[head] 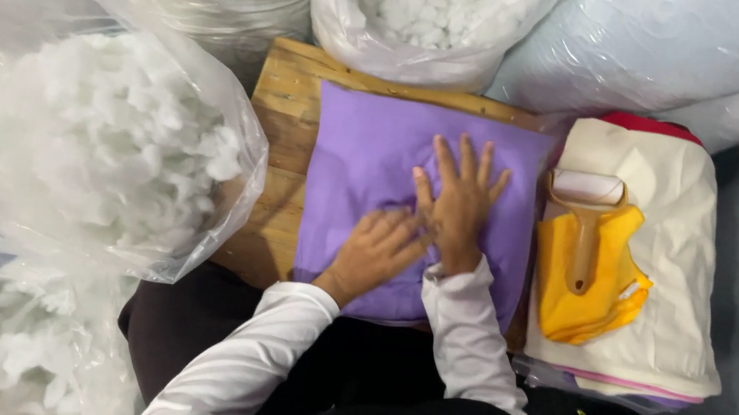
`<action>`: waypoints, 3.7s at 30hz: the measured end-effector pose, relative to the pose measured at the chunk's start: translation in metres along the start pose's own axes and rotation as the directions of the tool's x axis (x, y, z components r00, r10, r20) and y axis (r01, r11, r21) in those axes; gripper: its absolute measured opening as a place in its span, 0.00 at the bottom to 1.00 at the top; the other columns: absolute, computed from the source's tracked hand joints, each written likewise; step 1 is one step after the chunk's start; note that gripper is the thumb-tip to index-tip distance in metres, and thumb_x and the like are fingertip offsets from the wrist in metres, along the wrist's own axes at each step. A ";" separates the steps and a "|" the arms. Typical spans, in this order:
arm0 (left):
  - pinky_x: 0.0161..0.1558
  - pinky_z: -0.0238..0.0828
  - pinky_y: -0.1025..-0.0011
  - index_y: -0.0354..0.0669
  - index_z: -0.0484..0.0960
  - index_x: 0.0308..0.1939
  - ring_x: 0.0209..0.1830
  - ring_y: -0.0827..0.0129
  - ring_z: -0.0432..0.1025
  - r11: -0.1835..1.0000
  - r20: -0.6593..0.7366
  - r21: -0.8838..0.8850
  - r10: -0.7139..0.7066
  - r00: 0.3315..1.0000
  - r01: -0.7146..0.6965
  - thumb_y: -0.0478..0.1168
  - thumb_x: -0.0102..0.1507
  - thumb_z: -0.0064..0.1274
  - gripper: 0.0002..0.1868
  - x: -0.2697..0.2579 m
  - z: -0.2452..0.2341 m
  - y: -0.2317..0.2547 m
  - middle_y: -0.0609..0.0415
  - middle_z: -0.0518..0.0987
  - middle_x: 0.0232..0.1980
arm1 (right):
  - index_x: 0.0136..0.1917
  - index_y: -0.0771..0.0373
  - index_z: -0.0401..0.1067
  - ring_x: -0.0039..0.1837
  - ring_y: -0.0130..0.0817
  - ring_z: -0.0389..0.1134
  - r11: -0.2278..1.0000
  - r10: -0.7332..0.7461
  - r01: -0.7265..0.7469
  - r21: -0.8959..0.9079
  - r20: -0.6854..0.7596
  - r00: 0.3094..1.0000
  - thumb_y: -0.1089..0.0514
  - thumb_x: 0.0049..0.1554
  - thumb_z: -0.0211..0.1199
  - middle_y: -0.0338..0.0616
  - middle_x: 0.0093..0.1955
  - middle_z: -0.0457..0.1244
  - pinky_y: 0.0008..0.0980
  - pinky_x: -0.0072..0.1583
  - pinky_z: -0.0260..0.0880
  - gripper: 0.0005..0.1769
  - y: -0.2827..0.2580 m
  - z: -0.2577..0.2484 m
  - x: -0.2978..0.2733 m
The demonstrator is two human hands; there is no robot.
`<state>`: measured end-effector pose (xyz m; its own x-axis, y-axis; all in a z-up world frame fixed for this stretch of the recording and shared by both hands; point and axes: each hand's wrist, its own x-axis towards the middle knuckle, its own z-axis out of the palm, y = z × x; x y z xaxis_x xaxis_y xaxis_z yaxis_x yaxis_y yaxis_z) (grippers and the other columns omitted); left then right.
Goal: Stuffing a purple pillowcase with white fiberfill material taken from large storage bags.
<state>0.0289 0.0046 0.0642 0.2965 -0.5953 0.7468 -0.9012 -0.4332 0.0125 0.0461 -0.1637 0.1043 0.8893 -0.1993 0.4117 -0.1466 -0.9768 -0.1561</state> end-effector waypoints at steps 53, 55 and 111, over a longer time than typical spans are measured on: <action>0.75 0.35 0.36 0.51 0.51 0.83 0.84 0.43 0.41 0.839 0.376 0.091 -0.527 0.762 0.536 0.68 0.69 0.31 0.43 0.009 -0.007 -0.051 0.44 0.49 0.84 | 0.74 0.42 0.67 0.80 0.58 0.51 0.992 -0.127 0.127 -0.011 0.033 0.991 0.46 0.63 0.58 0.47 0.77 0.58 0.72 0.72 0.45 0.26 -0.026 0.002 -0.002; 0.74 0.38 0.35 0.54 0.53 0.82 0.83 0.45 0.46 0.833 0.430 0.212 -0.549 0.717 0.510 0.67 0.69 0.36 0.42 0.007 -0.007 -0.051 0.46 0.53 0.83 | 0.74 0.43 0.68 0.81 0.61 0.50 0.993 -0.097 0.089 -0.073 -0.117 0.988 0.43 0.64 0.59 0.50 0.77 0.58 0.74 0.72 0.41 0.26 -0.006 0.006 -0.013; 0.66 0.67 0.46 0.30 0.84 0.52 0.64 0.33 0.68 0.387 0.417 -0.860 0.162 0.894 0.331 0.40 0.60 0.58 0.20 0.066 -0.137 0.017 0.30 0.81 0.55 | 0.66 0.57 0.70 0.67 0.37 0.63 0.592 0.272 -0.348 0.727 0.226 0.935 0.42 0.73 0.45 0.44 0.60 0.62 0.40 0.73 0.61 0.22 0.068 -0.125 -0.012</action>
<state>-0.0102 0.0503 0.2045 0.2510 -0.8848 0.3926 -0.5230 0.2174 0.8242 -0.0289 -0.2378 0.2010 0.8899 -0.4343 0.1395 -0.0815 -0.4523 -0.8881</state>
